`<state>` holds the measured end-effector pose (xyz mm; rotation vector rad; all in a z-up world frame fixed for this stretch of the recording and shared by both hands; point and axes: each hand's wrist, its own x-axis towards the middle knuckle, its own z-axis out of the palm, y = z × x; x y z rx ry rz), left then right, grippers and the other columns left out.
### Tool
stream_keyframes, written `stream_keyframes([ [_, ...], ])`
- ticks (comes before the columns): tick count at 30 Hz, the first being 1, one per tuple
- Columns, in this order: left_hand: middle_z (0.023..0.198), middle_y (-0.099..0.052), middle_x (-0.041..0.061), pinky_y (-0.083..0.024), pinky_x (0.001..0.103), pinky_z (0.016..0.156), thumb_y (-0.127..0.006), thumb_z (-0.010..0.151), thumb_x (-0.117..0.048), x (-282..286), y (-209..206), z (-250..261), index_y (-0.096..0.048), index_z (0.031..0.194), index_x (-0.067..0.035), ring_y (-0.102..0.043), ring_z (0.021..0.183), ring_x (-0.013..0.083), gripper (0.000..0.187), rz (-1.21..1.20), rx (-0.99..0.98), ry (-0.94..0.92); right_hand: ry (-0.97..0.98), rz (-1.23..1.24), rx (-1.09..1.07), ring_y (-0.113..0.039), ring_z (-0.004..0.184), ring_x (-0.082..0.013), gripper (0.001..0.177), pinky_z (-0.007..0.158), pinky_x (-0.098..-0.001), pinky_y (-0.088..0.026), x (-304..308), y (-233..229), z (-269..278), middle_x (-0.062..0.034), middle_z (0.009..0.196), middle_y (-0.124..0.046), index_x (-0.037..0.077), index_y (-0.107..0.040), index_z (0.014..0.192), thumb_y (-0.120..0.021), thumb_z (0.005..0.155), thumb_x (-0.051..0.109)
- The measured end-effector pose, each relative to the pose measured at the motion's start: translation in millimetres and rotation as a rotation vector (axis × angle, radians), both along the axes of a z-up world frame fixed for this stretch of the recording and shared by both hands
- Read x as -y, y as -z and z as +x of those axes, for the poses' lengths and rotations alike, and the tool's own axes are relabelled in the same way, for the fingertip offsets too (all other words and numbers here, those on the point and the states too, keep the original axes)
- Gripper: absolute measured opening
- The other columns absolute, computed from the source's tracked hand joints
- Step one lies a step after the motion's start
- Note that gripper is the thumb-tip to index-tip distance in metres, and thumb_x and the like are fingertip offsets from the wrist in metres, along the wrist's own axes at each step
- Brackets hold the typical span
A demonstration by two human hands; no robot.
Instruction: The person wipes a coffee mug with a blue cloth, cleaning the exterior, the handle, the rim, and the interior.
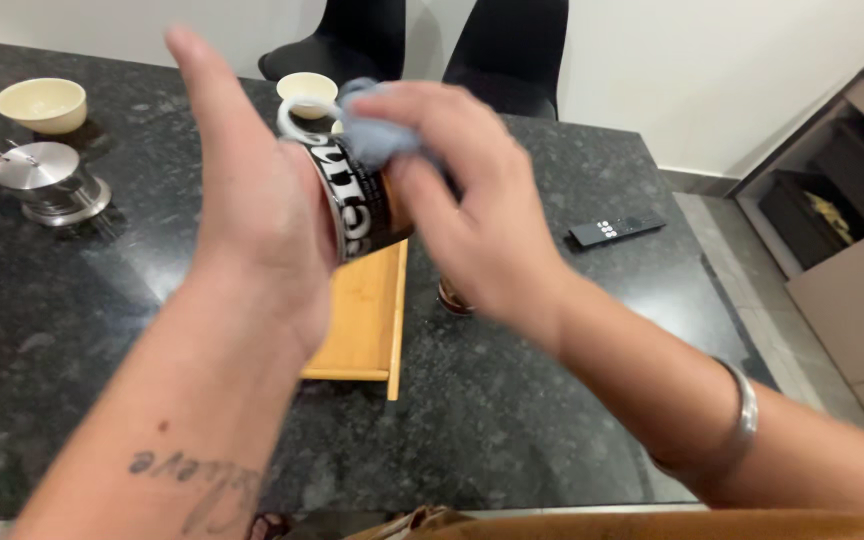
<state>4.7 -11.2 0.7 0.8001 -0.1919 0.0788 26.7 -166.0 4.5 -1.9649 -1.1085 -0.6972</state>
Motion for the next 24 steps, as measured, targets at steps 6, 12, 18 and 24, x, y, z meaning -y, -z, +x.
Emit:
stream_keyframes([
  [6,0.116,-0.075,0.011,-0.055,0.035,0.092,-0.026,0.087,-0.091,-44.6,-4.4,3.0,-0.070,0.133,-0.003,-0.067,0.106,0.0187,0.109,0.617,-0.023,-0.126,-0.016,-0.073,-0.007,-0.066,0.125,-0.0278,0.039,0.110,-0.0373,-0.051,-25.8,-5.3,-12.5,-0.0134,0.134,-0.065,0.008,-0.061,0.138,-0.055,0.100,0.001],
  [12,0.089,-0.082,0.007,-0.056,0.031,0.065,-0.083,0.077,-0.036,-75.6,-14.4,0.2,-0.080,0.101,-0.004,-0.073,0.077,0.0138,0.040,0.975,-0.050,-0.054,-0.186,0.658,-0.700,-0.070,0.109,-0.0197,0.030,0.098,-0.0332,-0.059,-41.9,-21.4,37.3,-0.0103,0.118,-0.072,-0.001,-0.062,0.130,-0.043,0.108,0.006],
  [18,0.077,-0.079,0.000,-0.057,0.027,0.059,-0.089,0.068,-0.028,-110.2,-33.8,2.5,-0.076,0.093,-0.010,-0.072,0.068,0.0086,0.033,1.185,0.104,0.089,-0.280,0.126,-0.842,-0.064,0.108,-0.0094,0.031,0.098,-0.0280,-0.055,-83.2,-24.9,20.7,-0.0018,0.117,-0.070,0.005,-0.060,0.135,-0.053,0.105,0.012],
  [24,0.075,-0.076,0.006,-0.054,0.032,0.065,-0.091,0.069,-0.030,-144.9,-44.0,2.7,-0.081,0.087,-0.004,-0.069,0.069,0.0151,0.033,1.509,-0.097,0.020,-0.033,0.383,-0.814,-0.063,0.104,-0.0118,0.027,0.093,-0.0310,-0.054,-126.7,3.0,0.7,-0.0054,0.114,-0.068,0.002,-0.060,0.131,-0.057,0.106,0.011],
])
